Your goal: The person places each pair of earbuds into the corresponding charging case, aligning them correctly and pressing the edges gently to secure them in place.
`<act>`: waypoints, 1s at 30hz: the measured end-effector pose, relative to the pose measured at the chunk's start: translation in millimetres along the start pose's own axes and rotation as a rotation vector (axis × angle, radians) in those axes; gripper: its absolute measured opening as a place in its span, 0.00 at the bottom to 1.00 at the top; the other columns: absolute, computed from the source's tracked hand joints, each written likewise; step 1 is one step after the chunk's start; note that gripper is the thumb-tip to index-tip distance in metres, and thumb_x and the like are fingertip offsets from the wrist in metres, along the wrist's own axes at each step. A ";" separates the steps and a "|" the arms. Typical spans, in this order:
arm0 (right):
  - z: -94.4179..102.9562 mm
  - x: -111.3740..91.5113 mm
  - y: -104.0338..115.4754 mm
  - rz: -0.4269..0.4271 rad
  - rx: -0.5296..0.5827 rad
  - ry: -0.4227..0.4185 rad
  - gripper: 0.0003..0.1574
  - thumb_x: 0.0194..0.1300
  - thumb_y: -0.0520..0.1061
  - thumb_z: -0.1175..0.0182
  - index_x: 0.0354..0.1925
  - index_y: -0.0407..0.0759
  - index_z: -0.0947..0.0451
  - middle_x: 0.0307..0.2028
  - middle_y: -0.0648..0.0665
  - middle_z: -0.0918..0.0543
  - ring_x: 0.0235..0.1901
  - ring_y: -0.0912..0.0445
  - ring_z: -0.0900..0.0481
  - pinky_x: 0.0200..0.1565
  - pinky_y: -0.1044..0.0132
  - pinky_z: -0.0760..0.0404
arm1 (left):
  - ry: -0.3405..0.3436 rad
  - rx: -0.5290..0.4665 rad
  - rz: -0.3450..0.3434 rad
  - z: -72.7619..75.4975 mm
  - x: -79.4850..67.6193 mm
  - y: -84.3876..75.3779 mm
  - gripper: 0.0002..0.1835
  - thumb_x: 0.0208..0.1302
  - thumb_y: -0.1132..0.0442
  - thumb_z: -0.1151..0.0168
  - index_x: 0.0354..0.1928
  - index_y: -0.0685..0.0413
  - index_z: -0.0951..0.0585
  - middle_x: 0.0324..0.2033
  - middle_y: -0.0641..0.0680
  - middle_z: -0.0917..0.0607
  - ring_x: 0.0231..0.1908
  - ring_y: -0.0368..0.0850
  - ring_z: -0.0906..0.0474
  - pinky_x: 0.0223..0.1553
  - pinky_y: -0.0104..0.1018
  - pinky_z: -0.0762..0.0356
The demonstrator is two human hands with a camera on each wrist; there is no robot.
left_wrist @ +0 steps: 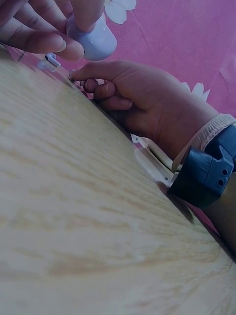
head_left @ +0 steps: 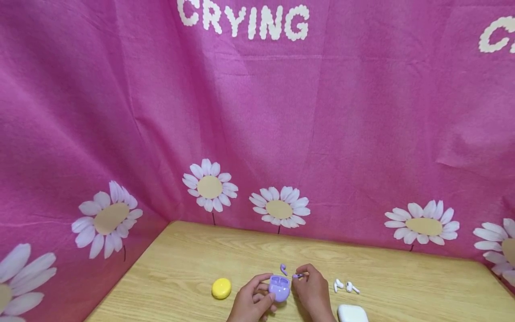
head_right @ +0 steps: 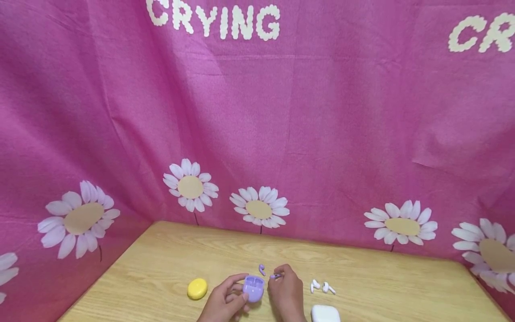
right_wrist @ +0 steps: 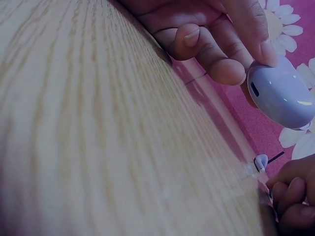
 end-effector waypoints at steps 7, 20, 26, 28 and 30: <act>-0.4 -0.8 -2.1 -0.009 0.007 0.007 0.05 0.51 0.38 0.33 0.30 0.41 0.20 0.19 0.51 0.23 0.21 0.59 0.29 0.25 0.64 0.29 | 0.010 -0.009 -0.005 -0.7 0.0 0.6 0.26 0.62 0.67 0.37 0.63 0.58 0.28 0.38 0.54 0.18 0.28 0.46 0.18 0.20 0.28 0.26; 3.0 -5.9 -8.3 -0.032 0.094 -0.018 0.06 0.55 0.44 0.32 0.33 0.46 0.17 0.18 0.52 0.25 0.19 0.60 0.30 0.24 0.66 0.32 | 0.014 -0.018 -0.009 -3.1 -1.5 1.9 0.26 0.62 0.67 0.37 0.62 0.58 0.28 0.39 0.54 0.18 0.28 0.45 0.18 0.20 0.28 0.26; 5.9 -9.7 -12.9 -0.005 0.213 -0.048 0.08 0.57 0.48 0.30 0.36 0.50 0.15 0.19 0.52 0.27 0.19 0.63 0.33 0.24 0.70 0.33 | 0.021 -0.040 -0.021 -4.0 0.6 3.1 0.26 0.63 0.67 0.37 0.63 0.58 0.28 0.39 0.55 0.18 0.28 0.46 0.18 0.20 0.28 0.25; 6.3 -11.2 -10.9 -0.009 0.248 -0.058 0.09 0.56 0.50 0.30 0.36 0.50 0.15 0.21 0.52 0.25 0.20 0.64 0.31 0.24 0.70 0.32 | 0.023 -0.035 -0.034 -2.1 0.4 2.3 0.26 0.62 0.67 0.37 0.63 0.58 0.28 0.39 0.55 0.18 0.28 0.46 0.18 0.20 0.28 0.25; 7.4 -12.9 -8.7 -0.025 0.275 -0.062 0.11 0.57 0.51 0.30 0.37 0.49 0.15 0.23 0.51 0.22 0.23 0.64 0.29 0.25 0.71 0.30 | 0.029 -0.029 -0.040 -1.6 -0.2 0.8 0.26 0.62 0.67 0.37 0.63 0.59 0.29 0.39 0.55 0.18 0.27 0.45 0.18 0.20 0.28 0.25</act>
Point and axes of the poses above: each hand's wrist, its own x-axis towards the middle knuckle, its own z-axis out of the back of the hand, y = z × x, the point moved 6 cm from there along x, towards the middle knuckle
